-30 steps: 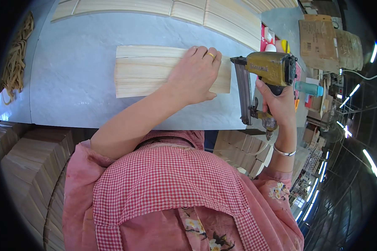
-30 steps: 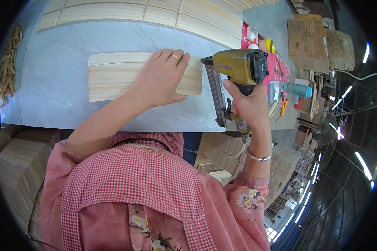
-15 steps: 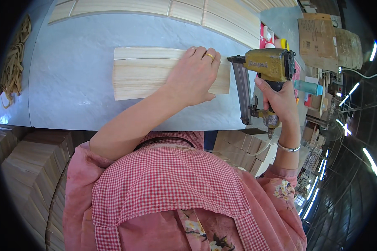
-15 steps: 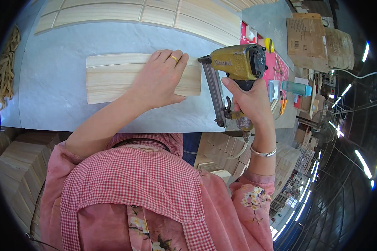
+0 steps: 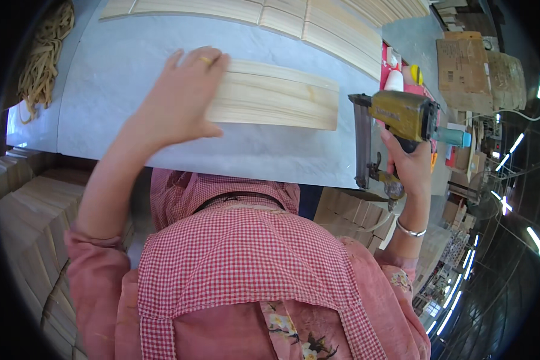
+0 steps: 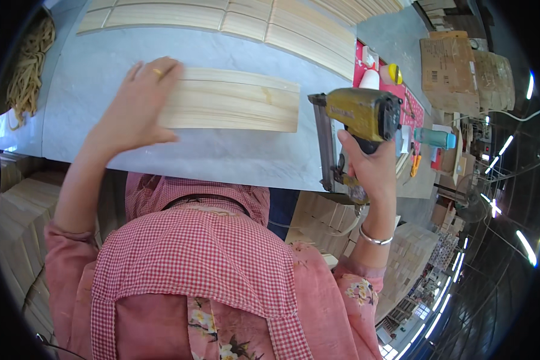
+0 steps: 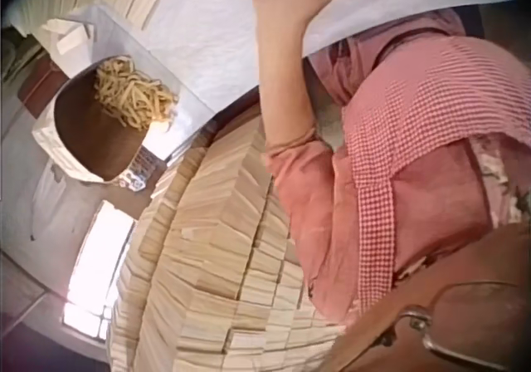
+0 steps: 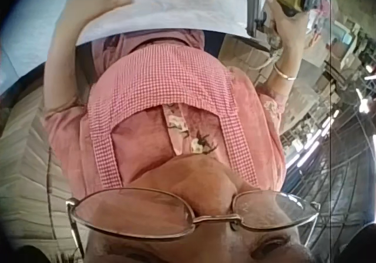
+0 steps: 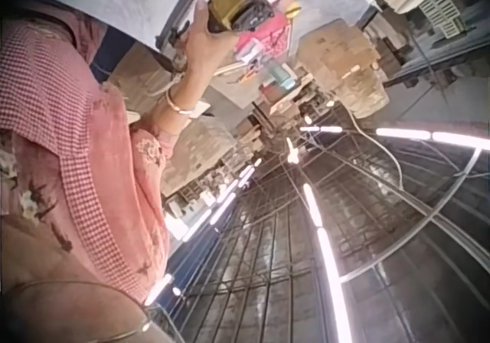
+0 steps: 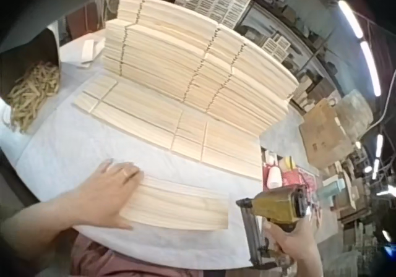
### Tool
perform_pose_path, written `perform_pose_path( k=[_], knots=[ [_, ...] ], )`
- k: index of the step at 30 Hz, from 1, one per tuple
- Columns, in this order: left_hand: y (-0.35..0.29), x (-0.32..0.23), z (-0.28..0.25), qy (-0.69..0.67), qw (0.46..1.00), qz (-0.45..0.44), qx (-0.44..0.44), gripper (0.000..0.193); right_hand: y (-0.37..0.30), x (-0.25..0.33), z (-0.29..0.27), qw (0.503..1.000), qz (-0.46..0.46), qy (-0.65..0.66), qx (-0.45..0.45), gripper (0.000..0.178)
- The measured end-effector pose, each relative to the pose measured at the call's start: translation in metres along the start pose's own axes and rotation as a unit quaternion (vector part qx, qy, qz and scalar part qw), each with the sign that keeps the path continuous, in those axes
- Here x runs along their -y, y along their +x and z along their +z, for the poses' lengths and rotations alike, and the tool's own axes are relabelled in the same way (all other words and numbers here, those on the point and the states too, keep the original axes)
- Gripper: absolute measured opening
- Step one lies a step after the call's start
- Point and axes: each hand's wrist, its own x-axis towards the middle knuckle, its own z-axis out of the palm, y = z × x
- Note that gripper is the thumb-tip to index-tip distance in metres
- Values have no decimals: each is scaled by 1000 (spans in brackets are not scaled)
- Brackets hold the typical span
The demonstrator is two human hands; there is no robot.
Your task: Assembling wooden frames and slats into boxes using glue and a pneumatic stapler gun.
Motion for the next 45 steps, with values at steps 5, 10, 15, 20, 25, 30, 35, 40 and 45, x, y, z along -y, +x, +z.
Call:
perform_pose_path(
  k=[5, 10, 15, 20, 25, 30, 35, 40, 45],
  knots=[
    [2, 6, 11, -31, 996, 29, -80, 87, -23, -7, 3, 1000, -5, 2, 5, 20],
    [41, -34, 26, -69, 994, 28, -82, 86, -37, -10, 13, 1000, 11, -2, 19, 22],
    [49, -39, 40, -73, 990, 38, -111, 77, -40, -8, 17, 999, 23, -19, 32, 23],
    [50, -38, 44, -70, 986, 49, -141, 75, -42, -7, 20, 999, 10, -21, 37, 24],
    [50, -39, 45, -74, 986, 47, -144, 78, -44, -2, 24, 999, 24, -19, 32, 23],
    [48, -41, 38, -104, 989, 22, -98, 86, -49, -7, 30, 999, 35, -22, 31, 23],
    [45, -36, 45, -128, 987, 26, -97, 92, -51, -3, 33, 999, 31, -18, 21, 22],
    [29, -13, 61, -138, 968, 77, -196, 93, -58, 5, 36, 1000, 6, -2, -3, 21],
    [17, 6, 60, -242, 956, 76, -147, 98, -70, 21, 51, 1000, -17, -10, 12, 22]
  ],
)
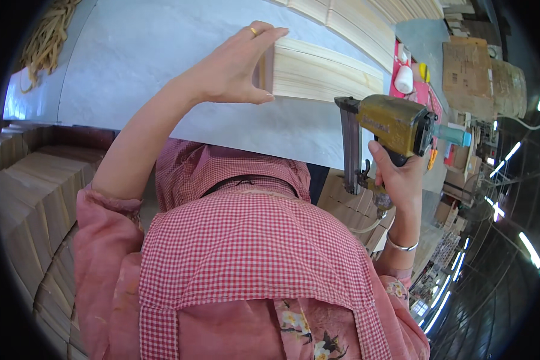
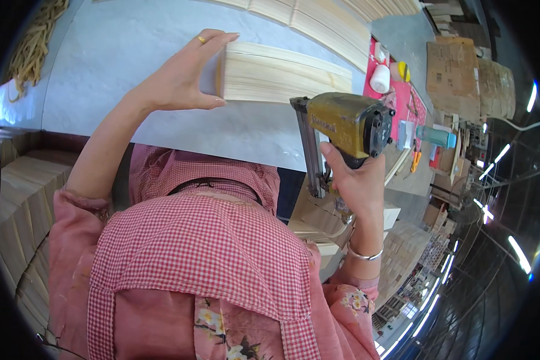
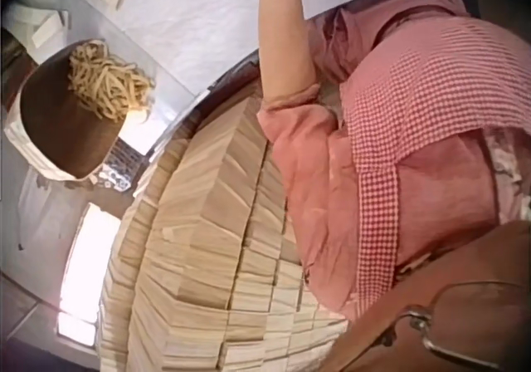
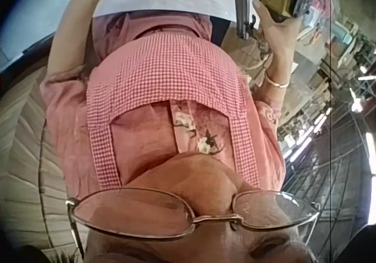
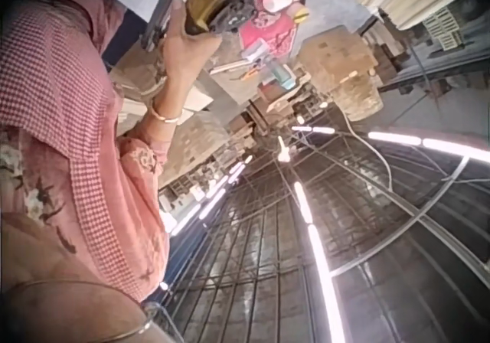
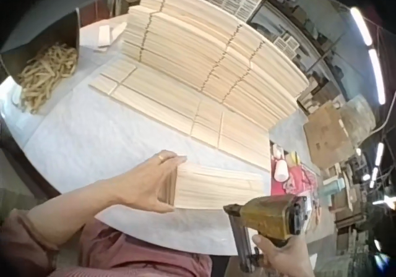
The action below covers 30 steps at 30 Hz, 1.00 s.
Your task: Assembling wooden frames and slats into boxes using glue and a pneumatic stapler gun.
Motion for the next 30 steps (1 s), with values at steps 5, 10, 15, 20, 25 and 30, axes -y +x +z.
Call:
perform_pose_path(
  k=[5, 10, 15, 20, 25, 30],
  knots=[
    [-8, 5, 2, -85, 996, -15, 8, 96, -6, 6, 22, 997, -60, -12, 47, 24],
    [-7, 7, 14, -112, 993, 8, -34, 93, -8, 14, 34, 994, -80, -10, 75, 25],
    [-3, 8, 17, -125, 990, 25, -53, 92, -6, 20, 40, 995, -67, -10, 79, 26],
    [-3, 7, 19, -128, 990, 11, -53, 96, -4, 22, 45, 995, -63, -2, 79, 28],
    [-4, 9, 21, -129, 989, 18, -69, 96, -7, 30, 45, 996, -22, -23, 84, 28],
    [-3, 11, 25, -136, 987, 30, -86, 96, -7, 36, 45, 996, -9, -15, 83, 29]
  ],
)
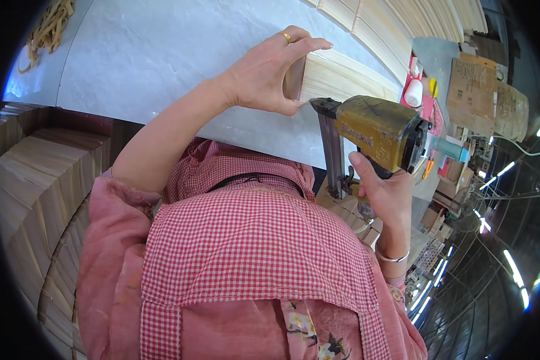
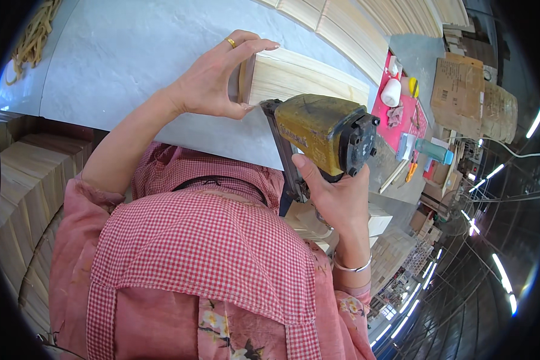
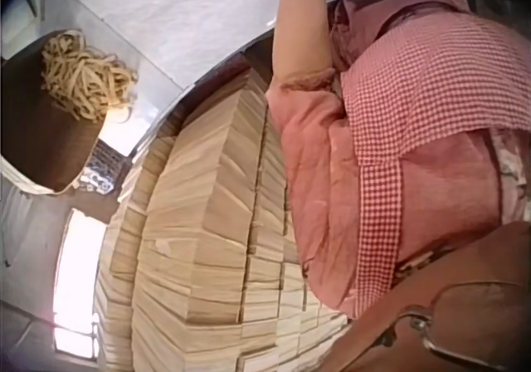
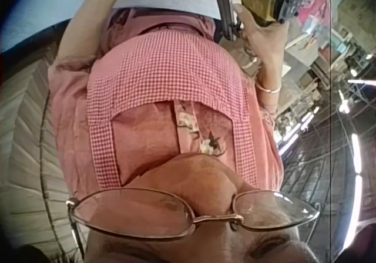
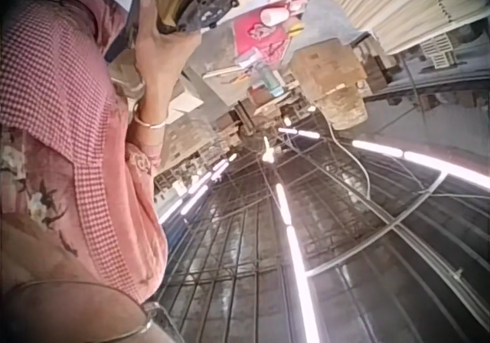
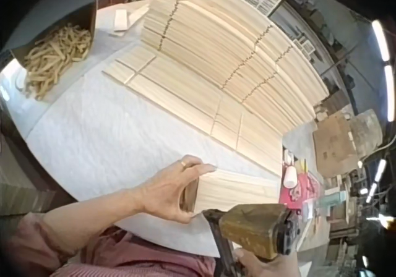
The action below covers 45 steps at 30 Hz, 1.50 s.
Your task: Assembling wooden frames and slats into boxes using glue and a pneumatic stapler gun.
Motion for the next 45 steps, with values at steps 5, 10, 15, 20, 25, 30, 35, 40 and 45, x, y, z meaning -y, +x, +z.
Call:
perform_pose_path(
  k=[5, 10, 15, 20, 25, 30, 35, 40, 45],
  knots=[
    [0, 1, 1, -5, 1000, -8, -1, 97, 1, 2, -1, 1000, -6, -9, 4, 32],
    [-1, 2, 2, -6, 1000, -7, -8, 98, 3, 6, -1, 998, -27, -62, 11, 33],
    [-2, 0, 0, -16, 1000, -24, 5, 104, 7, 13, -5, 998, -22, -56, 0, 36],
    [-4, 1, 0, -8, 1000, -25, 4, 106, 26, 20, 1, 994, -79, -72, 2, 31],
    [-2, -3, -2, -14, 998, -54, 26, 109, 34, 21, 4, 992, -103, -67, 3, 31],
    [-2, -3, -4, -22, 997, -61, 28, 112, 38, 30, 2, 993, -62, -99, 27, 35],
    [-5, 0, -4, -14, 999, -32, 4, 101, 44, 24, -2, 988, -102, -111, 26, 30],
    [-9, -10, -10, -174, 964, -190, -63, 76, 43, 29, -9, 996, -63, -67, -3, 35],
    [17, -24, -13, -282, 858, -422, -77, 43, 54, 44, -14, 997, 28, -71, -18, 39]
  ],
)
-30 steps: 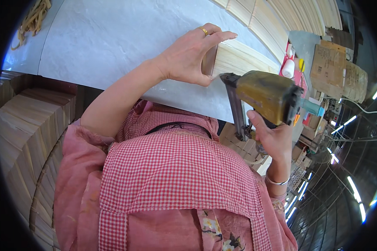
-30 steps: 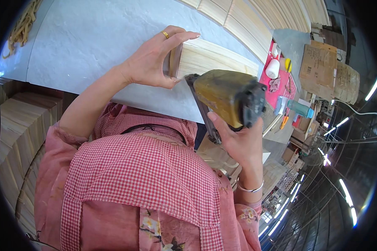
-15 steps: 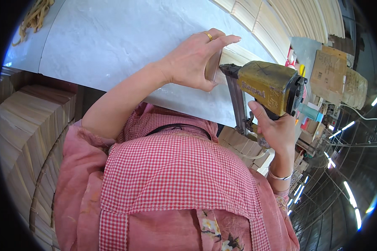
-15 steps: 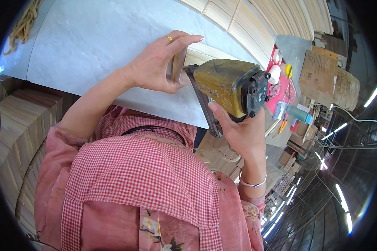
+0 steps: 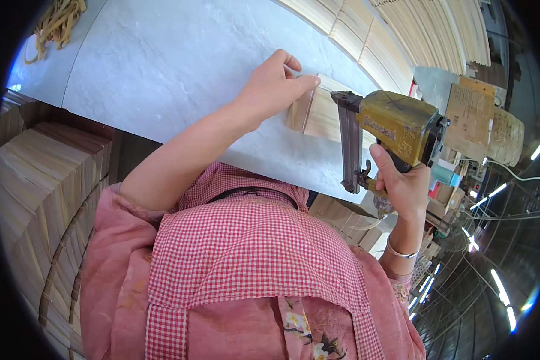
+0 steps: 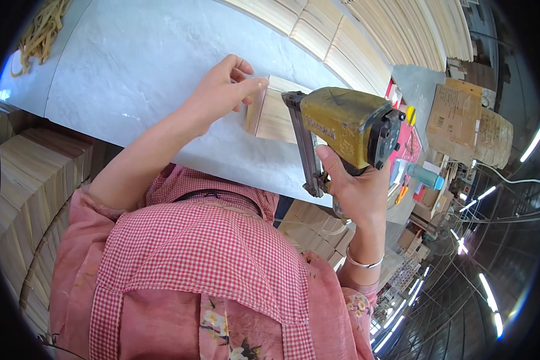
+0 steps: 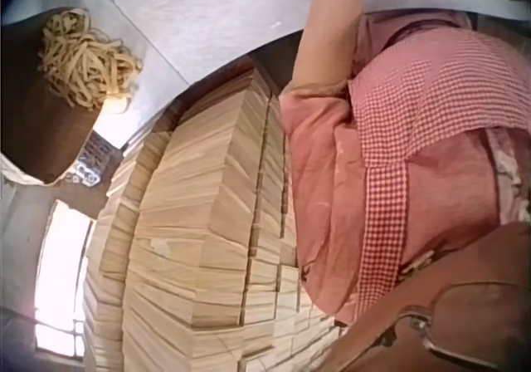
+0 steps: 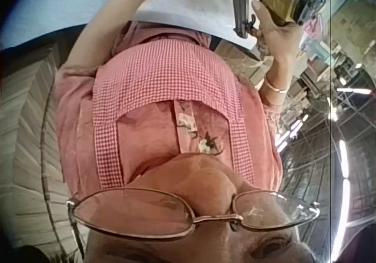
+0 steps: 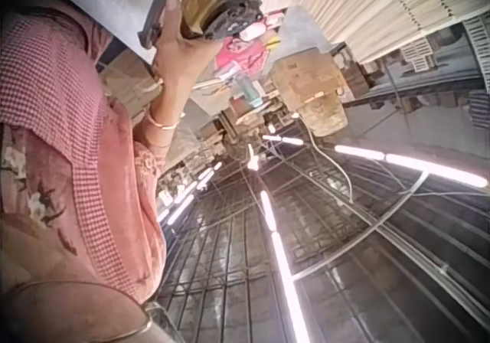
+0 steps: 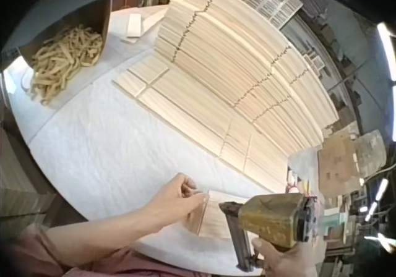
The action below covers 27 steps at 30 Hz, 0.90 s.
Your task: Assembling wooden frames and slats into boxes using glue and a pneumatic stapler gun.
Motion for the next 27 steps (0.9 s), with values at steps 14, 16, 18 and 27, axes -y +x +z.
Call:
perform_pose_path(
  k=[14, 16, 18, 27],
  knots=[
    [8, 11, 23, -45, 996, -25, -68, 21, 32, 5, 2, 997, -69, -1, 37, 40],
    [8, 14, 24, -65, 995, -17, -73, 21, 35, 7, 2, 995, -82, -5, 55, 40],
    [7, 13, 23, -62, 995, -18, -73, 21, 36, 7, 2, 995, -80, -4, 56, 39],
    [8, 15, 20, -67, 995, -14, -67, 24, 40, 18, 2, 997, -51, -9, 61, 38]
  ],
)
